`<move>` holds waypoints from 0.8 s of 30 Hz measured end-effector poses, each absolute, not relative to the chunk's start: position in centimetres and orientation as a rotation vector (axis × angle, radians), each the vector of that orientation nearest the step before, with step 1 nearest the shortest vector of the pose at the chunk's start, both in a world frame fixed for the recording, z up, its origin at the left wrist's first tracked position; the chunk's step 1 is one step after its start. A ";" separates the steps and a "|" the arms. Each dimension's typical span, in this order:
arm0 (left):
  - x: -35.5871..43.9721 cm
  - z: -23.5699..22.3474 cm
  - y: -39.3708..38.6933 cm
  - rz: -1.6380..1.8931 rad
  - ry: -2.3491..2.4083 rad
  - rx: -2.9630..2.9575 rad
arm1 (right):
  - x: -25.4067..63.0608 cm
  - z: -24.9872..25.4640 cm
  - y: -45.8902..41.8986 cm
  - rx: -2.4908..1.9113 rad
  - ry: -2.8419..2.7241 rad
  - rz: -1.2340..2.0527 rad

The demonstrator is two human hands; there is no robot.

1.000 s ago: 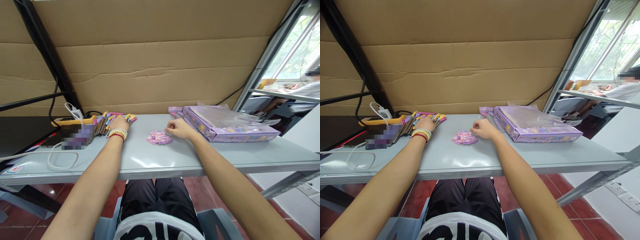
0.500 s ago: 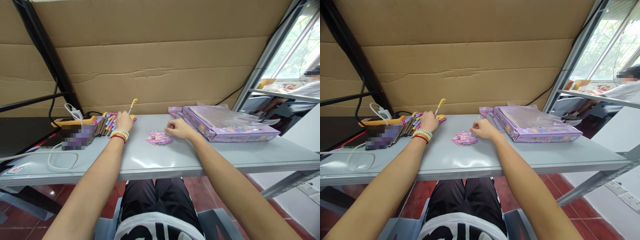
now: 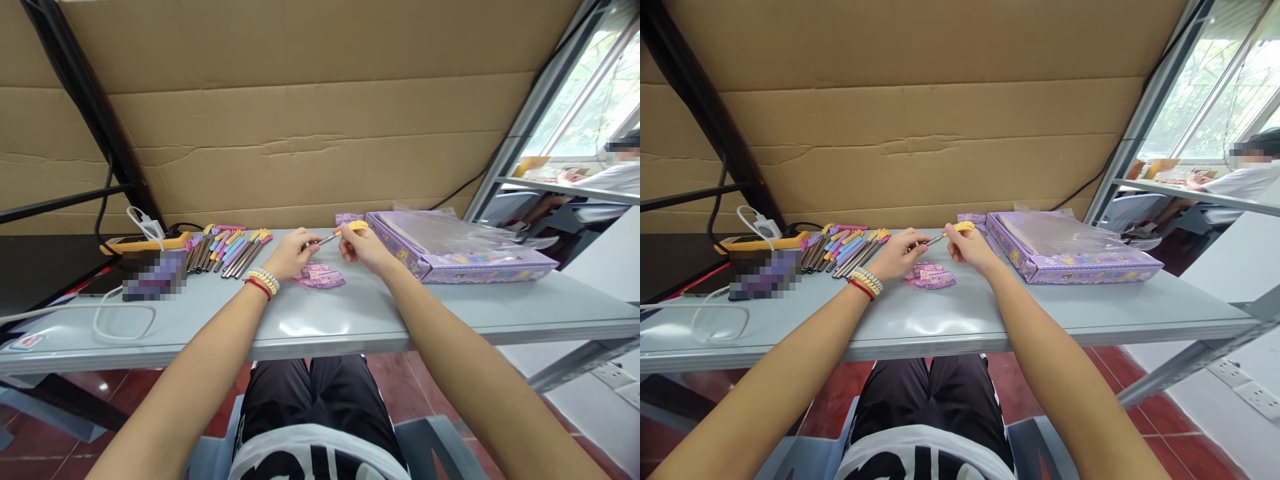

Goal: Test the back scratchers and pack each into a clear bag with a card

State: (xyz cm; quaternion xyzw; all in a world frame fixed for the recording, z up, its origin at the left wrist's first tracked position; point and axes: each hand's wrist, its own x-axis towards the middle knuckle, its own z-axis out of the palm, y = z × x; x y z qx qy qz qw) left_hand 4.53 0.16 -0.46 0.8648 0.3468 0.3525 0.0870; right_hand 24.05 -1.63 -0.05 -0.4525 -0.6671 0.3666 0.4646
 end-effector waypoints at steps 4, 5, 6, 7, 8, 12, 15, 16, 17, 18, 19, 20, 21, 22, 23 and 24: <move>4.2 -0.4 0.2 0.999 1.061 2.541 | 24.1 0.5 -1.7 -0.960 -1.389 1.050; 4.1 -0.5 0.3 0.959 1.072 2.545 | 24.2 0.6 -1.7 -0.929 -1.336 1.075; 4.0 -0.6 0.4 0.918 1.086 2.552 | 24.3 0.8 -1.7 -0.899 -1.278 1.094; 4.0 -0.7 0.5 0.886 1.102 2.561 | 24.5 0.9 -1.7 -0.871 -1.222 1.109; 3.9 -0.8 0.7 0.869 1.122 2.569 | 24.6 1.0 -1.7 -0.847 -1.168 1.119; 3.8 -1.0 1.0 0.895 1.159 2.580 | 25.0 1.1 -1.8 -0.794 -1.092 1.104; 4.0 -1.2 1.0 0.934 1.102 2.556 | 24.8 0.9 -2.0 -0.842 -1.213 1.102; 4.0 -1.2 0.9 0.940 1.072 2.550 | 24.7 0.8 -2.1 -0.863 -1.283 1.121; 4.1 -1.3 0.8 0.939 1.041 2.549 | 24.5 0.6 -2.1 -0.880 -1.356 1.148; 4.1 -1.3 0.8 0.931 1.014 2.549 | 24.4 0.5 -2.1 -0.891 -1.420 1.176; 4.1 -1.3 0.8 0.919 0.998 2.549 | 24.3 0.3 -2.1 -0.898 -1.464 1.196; 4.0 -1.3 0.9 0.911 0.999 2.544 | 24.3 0.2 -2.0 -0.903 -1.483 1.204; 3.9 -1.2 1.1 0.913 1.024 2.533 | 24.3 0.1 -2.0 -0.909 -1.478 1.203; 3.7 -1.1 1.3 0.933 1.078 2.513 | 24.4 0.1 -1.9 -0.912 -1.456 1.192; 3.4 -1.0 1.6 0.969 1.161 2.490 | 24.5 0.1 -1.8 -0.910 -1.427 1.177; 2.9 -0.9 2.0 1.021 1.276 2.462 | 24.6 0.1 -1.7 -0.906 -1.397 1.161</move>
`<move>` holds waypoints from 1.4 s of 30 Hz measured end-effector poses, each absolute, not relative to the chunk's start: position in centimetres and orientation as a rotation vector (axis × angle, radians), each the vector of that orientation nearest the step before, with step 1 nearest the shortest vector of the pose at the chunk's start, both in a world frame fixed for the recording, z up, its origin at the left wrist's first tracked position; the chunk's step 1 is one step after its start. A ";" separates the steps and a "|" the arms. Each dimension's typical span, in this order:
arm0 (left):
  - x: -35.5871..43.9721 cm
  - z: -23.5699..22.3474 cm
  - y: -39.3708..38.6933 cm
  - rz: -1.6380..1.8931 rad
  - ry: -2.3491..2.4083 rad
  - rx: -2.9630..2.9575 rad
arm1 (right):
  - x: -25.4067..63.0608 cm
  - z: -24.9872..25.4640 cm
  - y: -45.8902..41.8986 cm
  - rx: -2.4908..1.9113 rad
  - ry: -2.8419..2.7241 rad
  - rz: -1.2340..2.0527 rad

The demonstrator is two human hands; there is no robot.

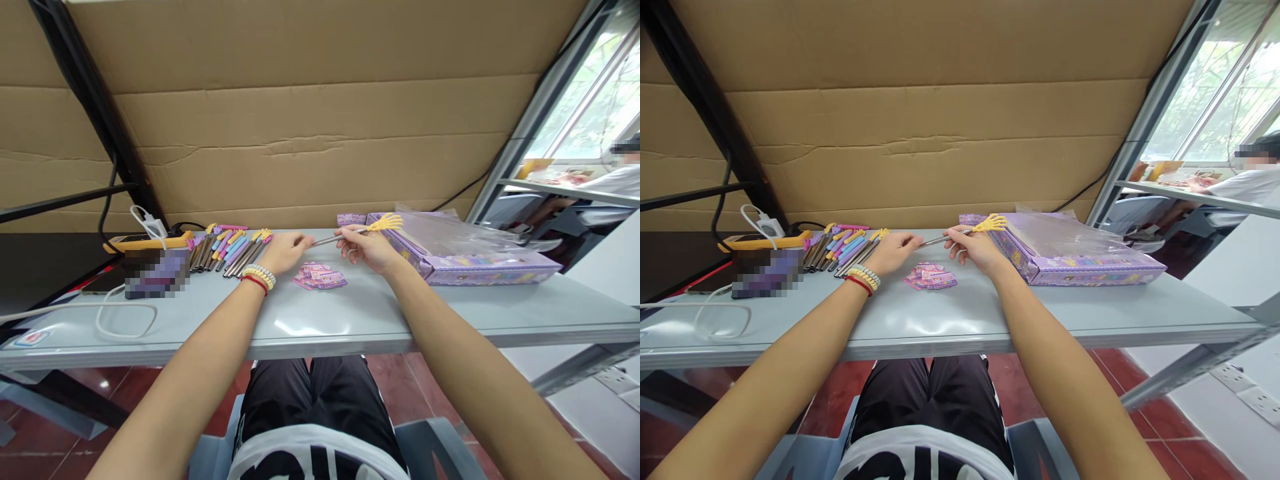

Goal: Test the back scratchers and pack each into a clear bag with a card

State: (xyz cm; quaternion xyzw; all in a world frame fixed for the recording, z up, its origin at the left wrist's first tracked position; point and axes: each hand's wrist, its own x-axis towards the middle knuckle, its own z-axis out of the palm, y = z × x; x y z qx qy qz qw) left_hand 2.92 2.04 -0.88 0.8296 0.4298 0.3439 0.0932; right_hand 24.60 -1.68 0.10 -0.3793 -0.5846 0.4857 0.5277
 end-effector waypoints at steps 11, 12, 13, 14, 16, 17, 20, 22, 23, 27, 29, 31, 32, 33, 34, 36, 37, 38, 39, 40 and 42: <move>-3.6 -1.0 5.1 0.800 2.451 2.093 | 24.8 0.0 -1.2 -0.959 -1.367 1.101; -3.7 -1.1 5.3 0.758 2.460 2.067 | 24.8 0.0 -1.2 -0.966 -1.370 1.098; -3.8 -1.2 5.4 0.711 2.467 2.041 | 24.8 0.0 -1.2 -0.972 -1.371 1.096; -3.9 -1.3 5.6 0.668 2.473 2.015 | 24.8 -0.1 -1.2 -0.976 -1.372 1.094; -3.9 -1.4 5.8 0.603 2.476 1.976 | 24.8 -0.1 -1.2 -0.977 -1.380 1.088; -4.0 -1.4 5.9 0.580 2.476 1.966 | 24.8 -0.1 -1.2 -0.978 -1.387 1.083; -4.2 -1.5 6.1 0.535 2.481 1.946 | 24.8 -0.1 -1.3 -0.994 -1.407 1.065; -4.3 -1.5 6.1 0.525 2.488 1.925 | 24.8 -0.1 -1.3 -1.010 -1.409 1.057; -4.3 -1.5 6.1 0.529 2.495 1.914 | 24.7 -0.1 -1.4 -1.017 -1.409 1.055; -4.3 -1.2 5.6 0.589 2.542 1.868 | 24.6 0.1 -1.5 -1.026 -1.414 1.050; -4.2 -1.0 5.3 0.612 2.570 1.844 | 24.6 0.1 -1.6 -1.030 -1.418 1.046; -4.1 -0.9 5.0 0.619 2.601 1.824 | 24.6 0.2 -1.6 -1.034 -1.421 1.043; -4.0 -0.8 4.9 0.620 2.617 1.814 | 24.6 0.2 -1.6 -1.037 -1.423 1.041; -4.0 -0.8 4.8 0.620 2.631 1.804 | 24.6 0.2 -1.6 -1.039 -1.426 1.039; -4.0 -0.8 4.8 0.623 2.641 1.794 | 24.7 0.2 -1.7 -1.041 -1.429 1.037; -4.1 -0.8 4.7 0.651 2.648 1.794 | 24.7 0.2 -1.7 -1.040 -1.437 1.029; -4.1 -0.8 4.7 0.676 2.642 1.804 | 24.7 0.2 -1.7 -1.038 -1.440 1.025; -4.2 -0.8 4.7 0.709 2.632 1.814 | 24.7 0.1 -1.7 -1.037 -1.443 1.021; -4.2 -0.8 4.7 0.746 2.618 1.823 | 24.6 0.1 -1.7 -1.036 -1.445 1.016; -4.3 -0.8 4.7 0.784 2.599 1.829 | 24.6 0.2 -1.7 -1.037 -1.446 1.012; -4.5 -0.8 4.8 0.859 2.553 1.829 | 24.6 0.2 -1.7 -1.040 -1.445 1.007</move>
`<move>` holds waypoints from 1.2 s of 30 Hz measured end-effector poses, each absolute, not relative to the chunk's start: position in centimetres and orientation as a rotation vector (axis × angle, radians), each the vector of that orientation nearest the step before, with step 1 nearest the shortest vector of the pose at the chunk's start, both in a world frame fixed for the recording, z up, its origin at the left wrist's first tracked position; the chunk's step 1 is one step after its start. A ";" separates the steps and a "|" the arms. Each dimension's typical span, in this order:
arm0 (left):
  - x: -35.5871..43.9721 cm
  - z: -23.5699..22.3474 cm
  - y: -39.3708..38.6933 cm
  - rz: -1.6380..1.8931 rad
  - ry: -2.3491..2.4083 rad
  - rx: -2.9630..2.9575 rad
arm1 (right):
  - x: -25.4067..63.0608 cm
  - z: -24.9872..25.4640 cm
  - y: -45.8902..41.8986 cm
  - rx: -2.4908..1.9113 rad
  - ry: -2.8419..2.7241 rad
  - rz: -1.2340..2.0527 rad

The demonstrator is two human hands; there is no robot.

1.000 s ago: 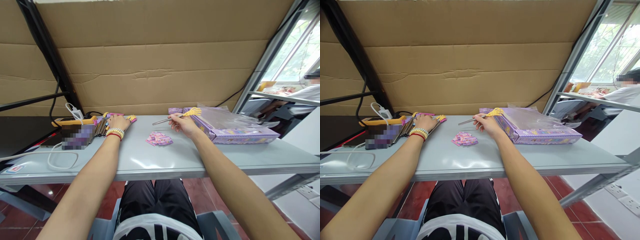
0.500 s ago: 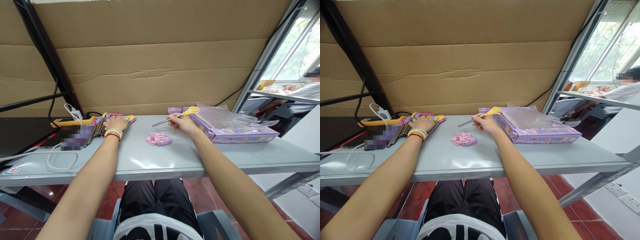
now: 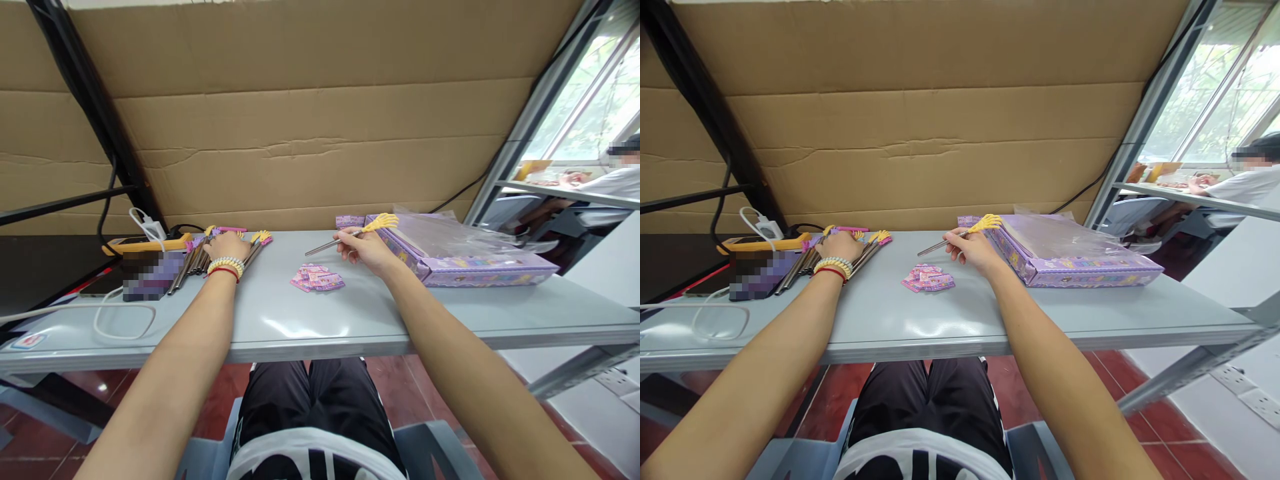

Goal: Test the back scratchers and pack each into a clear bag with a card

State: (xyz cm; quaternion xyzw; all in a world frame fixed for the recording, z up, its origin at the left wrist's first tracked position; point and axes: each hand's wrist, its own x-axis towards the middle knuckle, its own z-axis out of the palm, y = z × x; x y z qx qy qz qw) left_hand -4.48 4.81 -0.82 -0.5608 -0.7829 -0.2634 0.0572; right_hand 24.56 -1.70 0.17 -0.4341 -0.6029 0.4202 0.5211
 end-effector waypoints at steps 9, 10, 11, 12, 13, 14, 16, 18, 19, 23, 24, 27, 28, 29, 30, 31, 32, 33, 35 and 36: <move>-4.6 -0.3 5.3 -1.246 -2.101 -1.844 | 24.6 0.0 -1.5 -1.038 -1.432 0.990; -4.5 -0.1 5.3 -1.296 -2.083 -1.837 | 24.7 0.0 -1.5 -1.038 -1.425 0.987; -4.3 0.1 5.2 -1.354 -2.065 -1.821 | 24.6 0.0 -1.5 -1.038 -1.415 0.984; -4.1 0.4 5.1 -1.421 -2.045 -1.802 | 24.6 0.1 -1.5 -1.036 -1.401 0.981; -3.9 0.5 5.1 -1.498 -2.023 -1.780 | 24.6 0.2 -1.5 -1.033 -1.385 0.977; -3.7 0.7 5.0 -1.588 -2.002 -1.757 | 24.6 0.2 -1.5 -1.030 -1.369 0.974; -3.4 0.8 5.1 -1.822 -1.976 -1.728 | 24.5 0.4 -1.6 -1.024 -1.336 0.959; -3.0 0.8 5.3 -2.134 -1.949 -1.776 | 24.5 0.5 -1.6 -1.017 -1.297 0.948; -2.8 0.8 5.4 -2.303 -1.921 -1.825 | 24.5 0.5 -1.6 -1.008 -1.273 0.947; -1.9 0.5 5.3 -2.793 -1.721 -2.048 | 24.8 0.6 -1.5 -0.930 -1.170 1.000; -1.8 0.5 5.2 -2.848 -1.679 -2.105 | 24.9 0.6 -1.4 -0.910 -1.150 1.021; -1.2 0.5 4.7 -2.911 -1.618 -2.259 | 25.2 0.7 -1.4 -0.872 -1.121 1.072; -1.1 0.5 4.5 -2.914 -1.608 -2.299 | 25.2 0.8 -1.4 -0.864 -1.121 1.080; -1.0 0.5 4.4 -2.913 -1.599 -2.333 | 25.2 0.9 -1.5 -0.857 -1.123 1.086; -0.9 0.4 4.3 -2.914 -1.590 -2.363 | 25.2 1.0 -1.6 -0.850 -1.125 1.090; -0.8 0.4 4.2 -2.915 -1.582 -2.386 | 25.2 1.0 -1.7 -0.844 -1.124 1.096; -0.8 0.4 4.2 -2.918 -1.574 -2.403 | 25.2 1.1 -1.7 -0.838 -1.118 1.102; -0.7 0.3 4.2 -2.925 -1.570 -2.411 | 25.1 1.1 -1.8 -0.833 -1.107 1.109; -0.7 0.2 4.3 -2.939 -1.572 -2.414 | 25.1 1.2 -1.9 -0.830 -1.080 1.124; -0.7 0.2 4.3 -2.940 -1.578 -2.414 | 25.1 1.2 -1.9 -0.830 -1.070 1.131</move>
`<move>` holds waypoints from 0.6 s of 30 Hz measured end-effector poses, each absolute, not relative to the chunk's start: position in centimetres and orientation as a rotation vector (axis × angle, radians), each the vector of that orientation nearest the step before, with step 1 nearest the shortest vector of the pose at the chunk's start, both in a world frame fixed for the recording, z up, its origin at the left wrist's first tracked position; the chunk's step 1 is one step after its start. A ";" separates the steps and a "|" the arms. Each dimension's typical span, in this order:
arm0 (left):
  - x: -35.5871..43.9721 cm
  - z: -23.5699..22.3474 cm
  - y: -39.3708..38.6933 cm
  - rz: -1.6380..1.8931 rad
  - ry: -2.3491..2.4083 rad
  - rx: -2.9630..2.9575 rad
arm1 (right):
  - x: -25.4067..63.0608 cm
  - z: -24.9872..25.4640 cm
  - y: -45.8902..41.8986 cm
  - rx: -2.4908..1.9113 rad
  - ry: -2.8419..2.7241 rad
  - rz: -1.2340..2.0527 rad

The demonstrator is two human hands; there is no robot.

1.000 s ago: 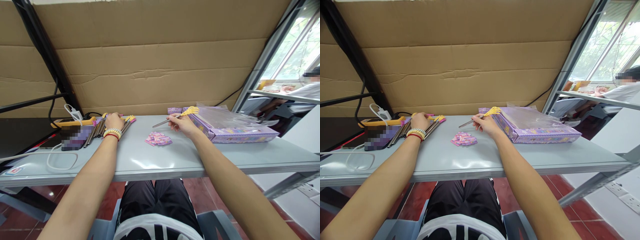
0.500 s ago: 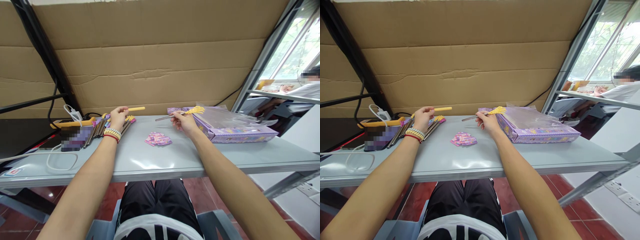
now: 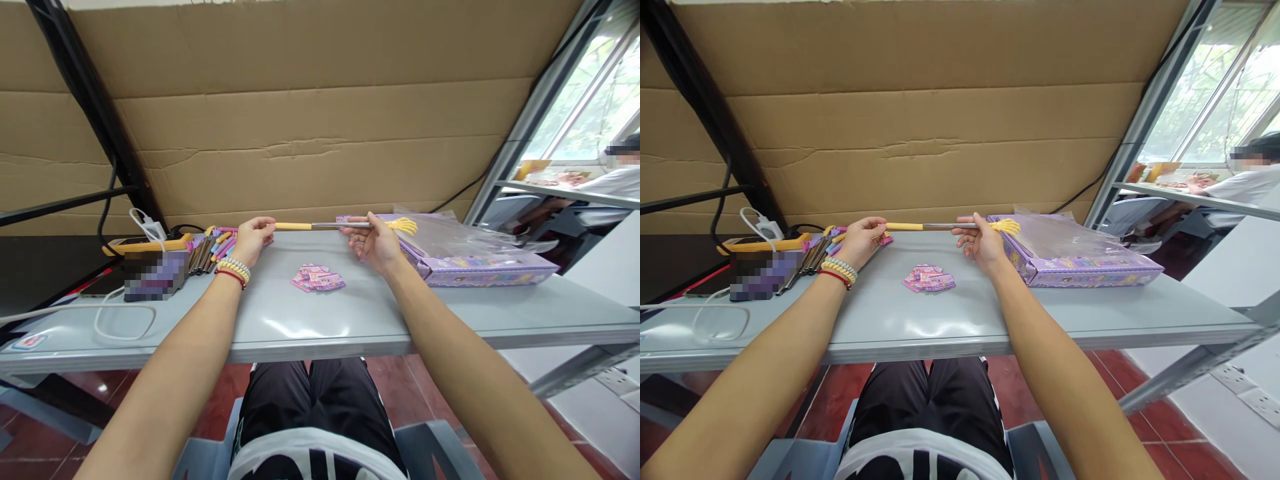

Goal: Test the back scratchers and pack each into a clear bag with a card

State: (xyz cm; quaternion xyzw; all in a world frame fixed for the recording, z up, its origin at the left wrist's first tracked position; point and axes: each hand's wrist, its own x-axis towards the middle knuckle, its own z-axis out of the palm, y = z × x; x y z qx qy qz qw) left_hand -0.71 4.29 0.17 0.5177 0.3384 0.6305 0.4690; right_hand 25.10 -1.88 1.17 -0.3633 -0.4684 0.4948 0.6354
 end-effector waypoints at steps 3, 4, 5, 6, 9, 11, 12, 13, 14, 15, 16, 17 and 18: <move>-0.7 0.1 4.4 1.538 0.843 1.264 | 25.2 1.1 -1.8 -0.827 -1.070 1.139; -0.7 0.0 4.4 1.538 0.846 1.262 | 25.2 1.0 -1.7 -0.827 -1.078 1.140; -0.7 0.0 4.4 1.536 0.844 1.261 | 25.2 1.0 -1.7 -0.827 -1.087 1.141; -0.7 0.0 4.4 1.533 0.841 1.261 | 25.3 0.9 -1.6 -0.829 -1.098 1.140; -0.7 -0.1 4.4 1.515 0.833 1.265 | 25.4 0.9 -1.6 -0.835 -1.124 1.127; -0.7 -0.1 4.4 1.491 0.842 1.267 | 25.4 0.9 -1.6 -0.828 -1.124 1.125; -0.7 -0.1 4.3 1.469 0.857 1.271 | 25.5 0.9 -1.5 -0.820 -1.116 1.133; -0.6 -0.1 4.2 1.438 0.877 1.279 | 25.6 0.9 -1.5 -0.809 -1.105 1.148; -0.6 0.0 4.1 1.399 0.900 1.289 | 25.6 0.9 -1.5 -0.797 -1.094 1.165; -0.5 0.0 4.0 1.355 0.922 1.302 | 25.7 0.8 -1.5 -0.788 -1.085 1.184; -0.4 0.0 3.9 1.309 0.934 1.317 | 25.7 0.8 -1.5 -0.782 -1.080 1.200; -0.2 0.0 3.8 1.266 0.938 1.334 | 25.7 0.9 -1.5 -0.780 -1.078 1.212; -0.1 0.0 3.6 1.229 0.937 1.351 | 25.8 0.9 -1.5 -0.780 -1.078 1.218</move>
